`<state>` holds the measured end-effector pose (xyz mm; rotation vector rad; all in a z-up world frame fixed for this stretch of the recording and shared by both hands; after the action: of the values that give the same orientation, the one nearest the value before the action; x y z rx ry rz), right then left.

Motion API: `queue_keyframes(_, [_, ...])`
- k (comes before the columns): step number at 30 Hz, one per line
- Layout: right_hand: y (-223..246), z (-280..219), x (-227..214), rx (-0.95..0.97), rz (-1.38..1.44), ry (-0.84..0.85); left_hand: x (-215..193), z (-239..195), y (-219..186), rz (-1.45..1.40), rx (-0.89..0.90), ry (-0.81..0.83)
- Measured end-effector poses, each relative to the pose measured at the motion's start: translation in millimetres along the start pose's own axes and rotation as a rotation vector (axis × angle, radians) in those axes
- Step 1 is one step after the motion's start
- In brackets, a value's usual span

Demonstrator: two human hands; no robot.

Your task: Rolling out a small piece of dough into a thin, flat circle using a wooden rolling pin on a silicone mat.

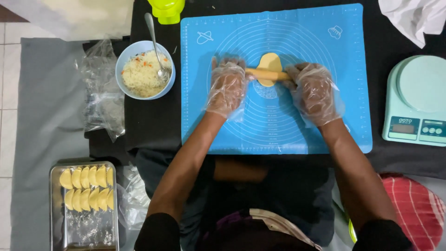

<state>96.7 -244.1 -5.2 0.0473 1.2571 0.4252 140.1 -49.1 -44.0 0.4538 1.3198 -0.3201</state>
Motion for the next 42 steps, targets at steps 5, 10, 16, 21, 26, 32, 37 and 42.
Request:
queue_keyframes(5, [16,22,39,0.023,0.049,0.256,17,11,1,-0.042,-0.055,-0.116])
queue_keyframes(10, [-1,59,57,0.101,-0.092,0.089,-37,45,13,-0.161,-0.158,0.307])
queue_keyframes(16, [-11,116,54,0.175,-0.171,0.205,0,94,33,-0.134,-0.146,0.267])
queue_keyframes(21, [-36,137,76,0.091,-0.034,0.115,2,117,45,-0.056,-0.154,0.150])
queue_keyframes(26, [-39,137,78,0.062,-0.069,0.059,-10,109,43,-0.085,-0.164,0.114])
queue_keyframes(32, [11,80,38,0.136,-0.058,0.085,-12,62,26,-0.161,-0.147,0.354])
queue_keyframes(37, [30,38,33,0.140,-0.141,0.249,-28,14,12,-0.148,-0.161,0.351])
queue_keyframes(42, [38,12,32,0.062,-0.164,0.231,-25,-5,2,-0.082,-0.135,0.206])
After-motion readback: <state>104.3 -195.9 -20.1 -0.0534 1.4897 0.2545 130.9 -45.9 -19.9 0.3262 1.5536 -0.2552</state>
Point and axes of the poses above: each hand's wrist, its own z-axis towards the middle knuckle, its own x-axis out of the palm, y = z × x, the point moved 9 cm from there along z, towards the middle knuckle, and after that the axes turned 7 degrees about x, right-handed, at the moved point
